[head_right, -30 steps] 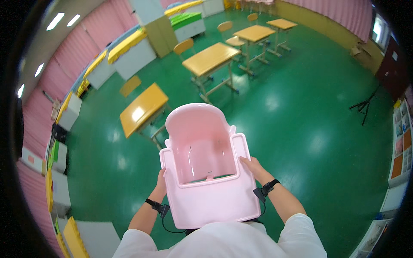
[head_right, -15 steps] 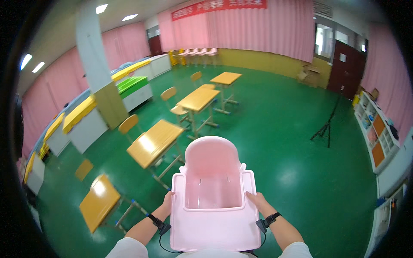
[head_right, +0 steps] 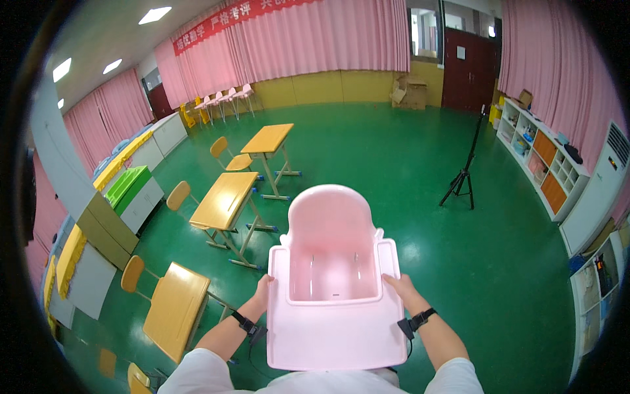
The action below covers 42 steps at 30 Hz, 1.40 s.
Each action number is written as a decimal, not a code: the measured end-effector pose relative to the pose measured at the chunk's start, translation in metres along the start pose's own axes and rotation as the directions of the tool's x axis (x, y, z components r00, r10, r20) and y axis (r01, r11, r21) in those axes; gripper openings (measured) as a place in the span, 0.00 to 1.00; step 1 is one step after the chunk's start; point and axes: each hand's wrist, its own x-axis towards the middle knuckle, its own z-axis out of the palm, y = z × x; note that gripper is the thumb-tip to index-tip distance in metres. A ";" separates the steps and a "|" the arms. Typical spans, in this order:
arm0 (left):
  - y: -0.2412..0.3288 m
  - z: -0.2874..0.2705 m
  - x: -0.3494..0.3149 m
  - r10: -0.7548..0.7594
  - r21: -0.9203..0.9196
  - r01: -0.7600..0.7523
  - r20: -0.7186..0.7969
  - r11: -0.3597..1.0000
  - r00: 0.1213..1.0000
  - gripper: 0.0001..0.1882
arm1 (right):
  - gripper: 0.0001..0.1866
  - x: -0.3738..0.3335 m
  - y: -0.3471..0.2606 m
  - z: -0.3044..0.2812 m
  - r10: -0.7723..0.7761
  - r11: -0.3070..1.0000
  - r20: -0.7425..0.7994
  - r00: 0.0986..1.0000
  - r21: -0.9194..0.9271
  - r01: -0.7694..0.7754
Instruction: Arranging and organizing various chairs, including wooden chairs and pink baby high chairs, in a classroom.
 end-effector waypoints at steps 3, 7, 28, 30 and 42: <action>0.050 0.010 0.067 -0.007 -0.038 0.009 0.053 0.999 0.999 0.29 | 0.23 0.076 -0.041 0.003 -0.022 0.997 0.063 0.998 0.078 0.017; 0.119 0.023 0.152 -0.039 -0.018 0.040 0.028 0.999 0.999 0.29 | 0.23 0.195 -0.079 0.009 0.013 0.995 0.074 0.997 0.096 -0.020; 0.453 0.119 0.796 -0.054 0.143 0.045 0.056 0.989 0.997 0.23 | 0.34 0.799 -0.336 0.005 0.088 0.996 -0.216 0.972 0.039 -0.081; 0.492 0.135 0.846 -0.119 0.124 0.110 0.070 0.986 0.990 0.26 | 0.32 0.872 -0.362 -0.003 0.074 0.997 -0.190 0.979 0.001 -0.075; 0.671 0.099 1.137 0.016 0.031 -0.014 -0.060 0.999 0.998 0.23 | 0.27 1.242 -0.495 0.067 0.017 0.995 -0.057 0.998 -0.096 -0.022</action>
